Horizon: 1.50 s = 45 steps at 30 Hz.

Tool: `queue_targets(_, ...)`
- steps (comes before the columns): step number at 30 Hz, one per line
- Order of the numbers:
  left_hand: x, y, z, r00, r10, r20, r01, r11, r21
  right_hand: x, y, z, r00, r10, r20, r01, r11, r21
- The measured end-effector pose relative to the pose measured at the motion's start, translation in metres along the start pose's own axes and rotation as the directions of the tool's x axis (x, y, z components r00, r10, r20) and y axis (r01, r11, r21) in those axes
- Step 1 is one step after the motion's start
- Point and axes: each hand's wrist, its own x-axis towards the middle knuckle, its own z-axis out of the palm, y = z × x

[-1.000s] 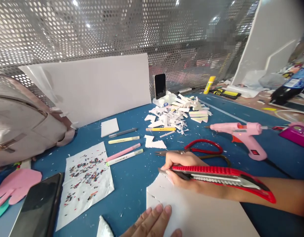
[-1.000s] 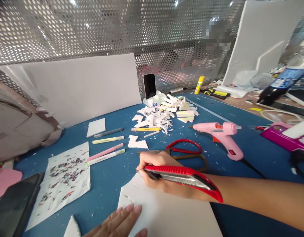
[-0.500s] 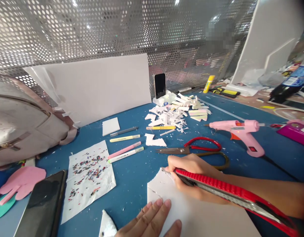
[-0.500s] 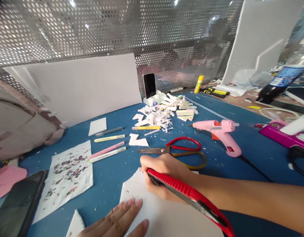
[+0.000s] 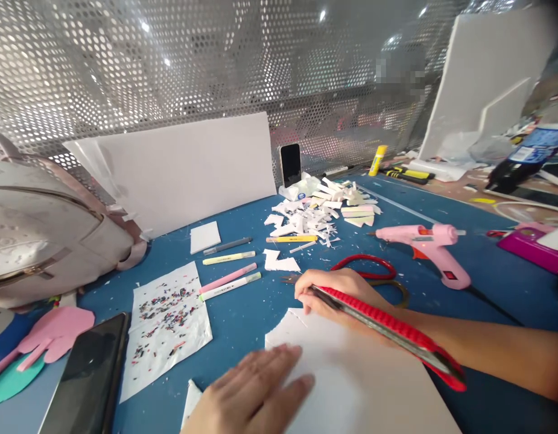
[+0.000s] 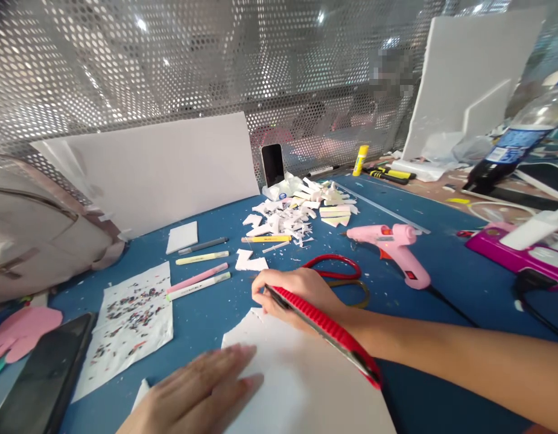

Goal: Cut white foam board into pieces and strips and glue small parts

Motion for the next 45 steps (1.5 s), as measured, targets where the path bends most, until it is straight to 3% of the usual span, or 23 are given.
queue_targets(5, 0.014, -0.008, -0.013, 0.967, -0.235, 0.101, 0.243, 0.967, -0.078, 0.002, 0.000, -0.006, 1.000, 0.010, 0.010, -0.009, 0.997, -0.074)
queue_targets(10, 0.020, -0.007, -0.012, 0.931, -0.335, 0.146, 0.351, 0.931, -0.104, -0.004, -0.014, -0.003, 0.996, 0.064, 0.059, -0.065, 0.998, 0.021)
queue_targets(15, 0.026, -0.005, -0.009, 0.837, -0.475, 0.272, 0.537, 0.808, -0.243, -0.008, -0.021, -0.003, 0.986, 0.104, 0.131, -0.130, 0.970, 0.207)
queue_targets(18, 0.037, -0.002, -0.013, 0.796, -0.470, 0.382, 0.591, 0.741, -0.319, -0.013, -0.022, -0.001, 0.988, 0.053, 0.144, -0.092, 0.956, 0.279)
queue_targets(23, 0.056, 0.011, -0.019, 0.784, -0.459, 0.419, 0.578, 0.786, -0.220, -0.019, -0.018, 0.004, 0.997, -0.014, 0.082, -0.007, 0.969, 0.249)
queue_targets(24, 0.058, 0.016, -0.019, 0.787, -0.457, 0.414, 0.565, 0.804, -0.186, -0.019, -0.017, 0.004, 0.997, -0.026, 0.074, 0.007, 0.970, 0.243)
queue_targets(26, 0.056, 0.026, -0.020, 0.834, -0.407, 0.371, 0.477, 0.871, -0.117, -0.020, -0.016, 0.004, 0.997, -0.051, 0.056, 0.037, 0.973, 0.229)
queue_targets(28, 0.049, 0.035, -0.019, 0.918, -0.275, 0.286, 0.297, 0.954, -0.036, -0.019, -0.014, 0.004, 0.996, -0.074, 0.041, 0.064, 0.975, 0.213)
queue_targets(30, 0.037, 0.044, -0.016, 0.970, -0.116, 0.216, 0.105, 0.993, 0.062, -0.019, -0.013, 0.003, 0.995, -0.091, 0.032, 0.083, 0.976, 0.202)
queue_targets(32, 0.023, 0.050, -0.011, 0.981, -0.021, 0.190, -0.013, 0.984, 0.179, -0.018, -0.012, 0.003, 0.995, -0.096, 0.032, 0.088, 0.977, 0.196)
queue_targets(36, 0.005, 0.054, -0.001, 0.974, 0.051, 0.222, -0.117, 0.947, 0.299, -0.020, -0.014, 0.003, 0.994, -0.098, 0.044, 0.087, 0.976, 0.201)
queue_targets(42, 0.011, 0.049, -0.011, 0.987, 0.000, 0.161, -0.044, 0.962, 0.271, -0.019, -0.018, 0.000, 0.994, -0.098, 0.052, 0.085, 0.975, 0.205)
queue_targets(45, 0.014, 0.044, -0.016, 0.989, 0.110, 0.095, -0.131, 0.954, 0.270, -0.016, -0.022, -0.005, 0.997, -0.070, 0.030, 0.062, 0.977, 0.203)
